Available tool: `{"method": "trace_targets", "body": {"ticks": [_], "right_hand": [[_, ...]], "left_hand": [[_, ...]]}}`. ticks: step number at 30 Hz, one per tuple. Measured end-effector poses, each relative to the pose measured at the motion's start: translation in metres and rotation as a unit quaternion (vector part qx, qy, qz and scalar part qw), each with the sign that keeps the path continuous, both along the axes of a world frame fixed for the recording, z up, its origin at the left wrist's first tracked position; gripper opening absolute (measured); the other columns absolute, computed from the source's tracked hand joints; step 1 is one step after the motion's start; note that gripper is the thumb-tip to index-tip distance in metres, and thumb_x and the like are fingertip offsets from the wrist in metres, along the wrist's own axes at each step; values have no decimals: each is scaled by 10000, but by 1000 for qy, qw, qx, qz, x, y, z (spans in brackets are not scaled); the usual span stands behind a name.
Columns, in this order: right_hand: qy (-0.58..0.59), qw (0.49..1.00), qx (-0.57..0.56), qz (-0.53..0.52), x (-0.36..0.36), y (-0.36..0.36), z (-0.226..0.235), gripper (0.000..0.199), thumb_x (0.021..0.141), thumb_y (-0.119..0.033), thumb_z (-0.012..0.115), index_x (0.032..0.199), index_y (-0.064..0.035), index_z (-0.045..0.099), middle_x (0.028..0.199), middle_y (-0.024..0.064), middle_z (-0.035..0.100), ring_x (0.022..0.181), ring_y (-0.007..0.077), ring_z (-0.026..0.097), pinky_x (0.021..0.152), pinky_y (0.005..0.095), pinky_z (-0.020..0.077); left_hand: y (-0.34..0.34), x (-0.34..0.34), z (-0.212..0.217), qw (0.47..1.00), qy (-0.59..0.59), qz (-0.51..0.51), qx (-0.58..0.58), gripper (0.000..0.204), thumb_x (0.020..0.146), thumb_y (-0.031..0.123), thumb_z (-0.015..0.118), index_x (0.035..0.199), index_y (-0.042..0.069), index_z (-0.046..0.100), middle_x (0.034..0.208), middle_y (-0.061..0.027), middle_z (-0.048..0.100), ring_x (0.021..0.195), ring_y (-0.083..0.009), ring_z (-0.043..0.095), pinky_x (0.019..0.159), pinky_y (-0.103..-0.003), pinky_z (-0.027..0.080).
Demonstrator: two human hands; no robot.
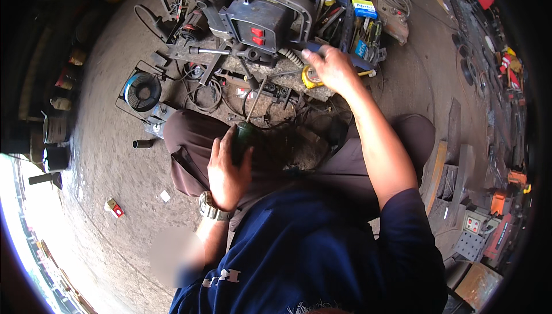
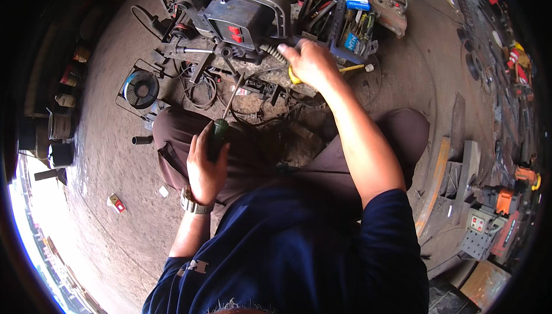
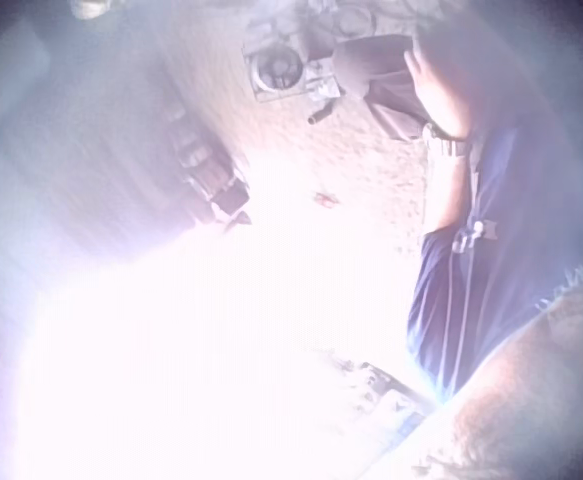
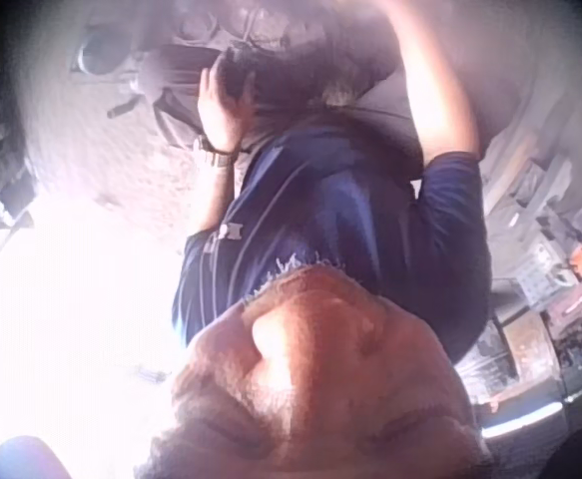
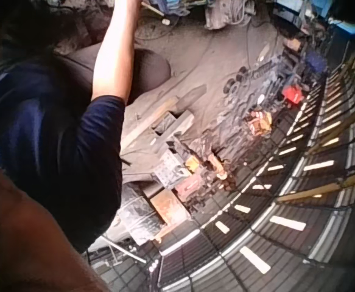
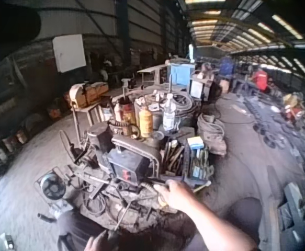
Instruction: The person sits on the floor and repairs a handheld power tool, likely a circular saw. They connect wires to a small black component, insert it into the tool's housing, and use a screwdriver to tighten screws on the casing.
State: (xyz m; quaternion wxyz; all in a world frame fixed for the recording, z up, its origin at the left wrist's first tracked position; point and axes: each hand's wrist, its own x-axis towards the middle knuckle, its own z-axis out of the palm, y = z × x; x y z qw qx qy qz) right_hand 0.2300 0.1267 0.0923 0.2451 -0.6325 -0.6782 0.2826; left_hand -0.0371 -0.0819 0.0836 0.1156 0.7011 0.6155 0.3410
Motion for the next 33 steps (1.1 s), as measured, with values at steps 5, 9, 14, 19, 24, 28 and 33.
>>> {"method": "trace_targets", "body": {"ticks": [5,9,14,19,24,28,33], "right_hand": [[282,877,-166,351,-16,-91,1,461,1024,-425,635,1237,-16,641,1160,90,706,1054,170,653,924,349,525],[145,972,-52,176,-23,-112,22,442,972,-370,695,1191,0,595,1030,228,700,995,352,701,859,441,532],[53,992,7,-117,51,-50,39,461,1012,-360,607,1275,13,541,1065,224,724,1015,350,723,864,444,559],[-130,987,-72,-55,70,11,26,579,1010,-314,534,1404,101,448,1221,313,669,1153,430,663,1020,499,534],[-61,985,-65,-149,38,84,-11,542,1008,-384,584,1305,67,538,1239,331,650,1169,451,650,1011,508,536],[5,980,-22,-200,39,111,-32,566,975,-370,661,1298,74,522,1166,345,672,1144,465,657,1003,513,535],[-47,983,-59,-164,43,132,-38,452,984,-345,654,1247,19,597,1198,267,696,1118,413,690,951,472,574]], "left_hand": [[16,45,0,996,-56,-55,40,614,874,58,728,1425,-43,478,1306,-261,610,1085,-487,576,952,-504,499],[40,70,-6,982,-126,-138,28,669,889,72,717,1478,-52,425,1408,-301,529,1304,-488,506,1125,-491,400],[70,90,-5,948,-226,-211,-76,608,951,71,698,1492,-31,440,1420,-233,536,1319,-310,531,1107,-409,440],[73,111,-38,888,-317,-254,-215,349,1003,52,654,1339,-12,586,1191,-66,680,1031,-95,612,910,-257,503],[67,131,-78,884,-319,-220,-262,301,954,112,724,1214,-27,666,1085,-170,744,1023,-215,703,910,-325,532],[73,132,-79,904,-240,-219,-276,290,960,149,720,1186,-30,683,1067,-195,742,1015,-229,708,898,-335,537],[75,123,-87,912,-225,-210,-271,293,965,132,705,1196,-46,668,1072,-175,746,1013,-216,706,883,-326,544]]}}
